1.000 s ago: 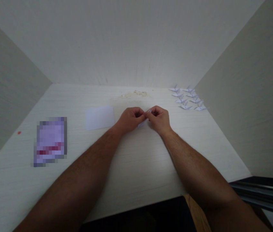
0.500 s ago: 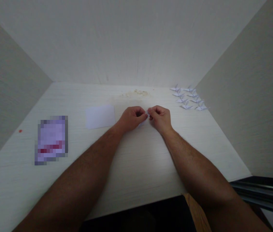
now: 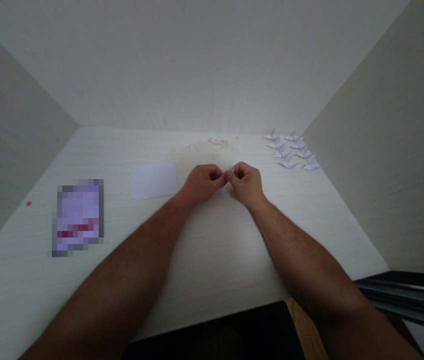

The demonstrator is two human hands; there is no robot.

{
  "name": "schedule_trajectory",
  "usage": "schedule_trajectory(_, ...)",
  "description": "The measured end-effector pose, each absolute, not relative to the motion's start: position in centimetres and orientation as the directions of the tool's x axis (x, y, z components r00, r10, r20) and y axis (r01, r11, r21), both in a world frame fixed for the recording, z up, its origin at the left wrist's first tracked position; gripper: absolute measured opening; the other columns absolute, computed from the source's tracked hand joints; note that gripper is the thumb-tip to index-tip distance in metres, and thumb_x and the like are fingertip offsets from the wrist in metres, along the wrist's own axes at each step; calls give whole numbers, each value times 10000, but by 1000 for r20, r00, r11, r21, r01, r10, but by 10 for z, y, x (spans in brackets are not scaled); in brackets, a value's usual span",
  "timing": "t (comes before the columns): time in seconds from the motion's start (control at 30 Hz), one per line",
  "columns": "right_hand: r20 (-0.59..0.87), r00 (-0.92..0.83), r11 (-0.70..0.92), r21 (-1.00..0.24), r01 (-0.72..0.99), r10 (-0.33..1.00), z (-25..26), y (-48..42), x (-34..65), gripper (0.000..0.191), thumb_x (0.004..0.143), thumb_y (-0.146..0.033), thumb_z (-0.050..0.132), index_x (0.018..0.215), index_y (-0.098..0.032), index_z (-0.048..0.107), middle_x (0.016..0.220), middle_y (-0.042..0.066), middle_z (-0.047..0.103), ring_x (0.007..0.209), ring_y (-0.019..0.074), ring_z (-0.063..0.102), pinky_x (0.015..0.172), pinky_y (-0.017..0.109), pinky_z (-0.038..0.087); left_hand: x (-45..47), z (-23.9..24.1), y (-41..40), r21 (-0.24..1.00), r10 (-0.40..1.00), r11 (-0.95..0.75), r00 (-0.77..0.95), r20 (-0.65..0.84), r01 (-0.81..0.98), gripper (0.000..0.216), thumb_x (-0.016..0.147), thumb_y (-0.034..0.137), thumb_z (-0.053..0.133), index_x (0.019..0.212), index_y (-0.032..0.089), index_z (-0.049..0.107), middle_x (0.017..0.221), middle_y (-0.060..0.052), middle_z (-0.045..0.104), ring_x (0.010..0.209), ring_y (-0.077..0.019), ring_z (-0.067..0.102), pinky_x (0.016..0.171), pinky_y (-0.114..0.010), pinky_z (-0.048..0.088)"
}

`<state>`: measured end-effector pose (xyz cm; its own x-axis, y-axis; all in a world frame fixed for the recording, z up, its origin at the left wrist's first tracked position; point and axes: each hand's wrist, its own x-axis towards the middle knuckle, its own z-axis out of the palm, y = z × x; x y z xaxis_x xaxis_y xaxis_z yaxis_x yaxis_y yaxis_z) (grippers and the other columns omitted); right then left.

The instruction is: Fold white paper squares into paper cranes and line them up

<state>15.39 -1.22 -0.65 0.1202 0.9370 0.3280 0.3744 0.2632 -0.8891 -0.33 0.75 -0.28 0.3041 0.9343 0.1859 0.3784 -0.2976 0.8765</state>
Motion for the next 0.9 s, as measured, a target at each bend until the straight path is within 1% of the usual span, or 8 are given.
schedule_trajectory(0.13, 318, 129, 254, -896, 364, 939, -7, -13, 153, 271, 741, -307, 665, 573, -214, 474, 522, -72, 401, 529, 91, 353, 523, 266, 280, -3, -2, 8, 884, 933, -298, 306, 190, 359, 316, 745, 431, 695, 611, 156, 614, 536, 24, 510, 531, -87, 403, 488, -216, 295)
schedule_trajectory(0.27, 269, 150, 223, -938, 267, 951, -10, -12, 153, 273, 713, -331, 700, 572, -213, 498, 524, -69, 430, 531, 91, 369, 521, 259, 298, -4, -2, 9, 912, 934, -263, 319, 159, 314, 318, 728, 436, 706, 611, 156, 611, 532, 28, 498, 521, -83, 391, 481, -215, 286)
schedule_trajectory(0.43, 279, 181, 247, -952, 182, 943, -8, -13, 151, 199, 669, -326, 741, 624, -212, 584, 582, -48, 557, 546, 96, 448, 535, 256, 363, -5, -3, 10, 947, 930, -210, 347, 117, 243, 324, 708, 440, 719, 608, 159, 592, 521, 34, 489, 494, -74, 382, 467, -215, 266)
schedule_trajectory(0.57, 222, 196, 204, -973, 110, 955, -7, -13, 151, 206, 636, -330, 772, 647, -211, 604, 610, -33, 621, 549, 102, 505, 545, 259, 408, -5, -1, 10, 945, 931, -205, 350, 107, 256, 293, 700, 415, 710, 613, 157, 601, 524, 32, 498, 494, -76, 389, 467, -214, 272)
schedule_trajectory(0.67, 202, 203, 187, -978, 93, 958, -8, -12, 153, 227, 676, -368, 762, 628, -211, 605, 548, -38, 585, 509, 99, 478, 524, 257, 394, -6, 1, 8, 941, 929, -216, 352, 115, 261, 264, 693, 386, 701, 608, 160, 593, 527, 36, 490, 501, -76, 388, 474, -213, 285)
schedule_trajectory(0.77, 197, 188, 182, -979, 96, 962, -9, -11, 155, 276, 762, -434, 703, 628, -210, 614, 527, -29, 568, 500, 102, 474, 524, 260, 396, -6, 2, 7, 936, 929, -223, 351, 120, 270, 243, 684, 364, 694, 602, 164, 582, 524, 40, 484, 497, -77, 387, 473, -212, 287)
schedule_trajectory(0.83, 197, 164, 183, -979, 93, 967, -10, -10, 156, 329, 819, -502, 639, 669, -209, 634, 544, -19, 571, 516, 109, 491, 536, 263, 409, -6, 2, 7, 933, 933, -228, 336, 128, 279, 237, 689, 357, 689, 602, 167, 577, 522, 39, 489, 496, -80, 395, 472, -213, 289)
schedule_trajectory(0.9, 189, 138, 177, -980, 91, 972, -12, -9, 156, 341, 812, -542, 645, 724, -212, 640, 572, -22, 573, 532, 110, 499, 534, 260, 409, -6, 2, 7, 928, 940, -235, 311, 141, 288, 250, 704, 369, 690, 603, 167, 581, 522, 35, 497, 501, -82, 399, 473, -215, 293)
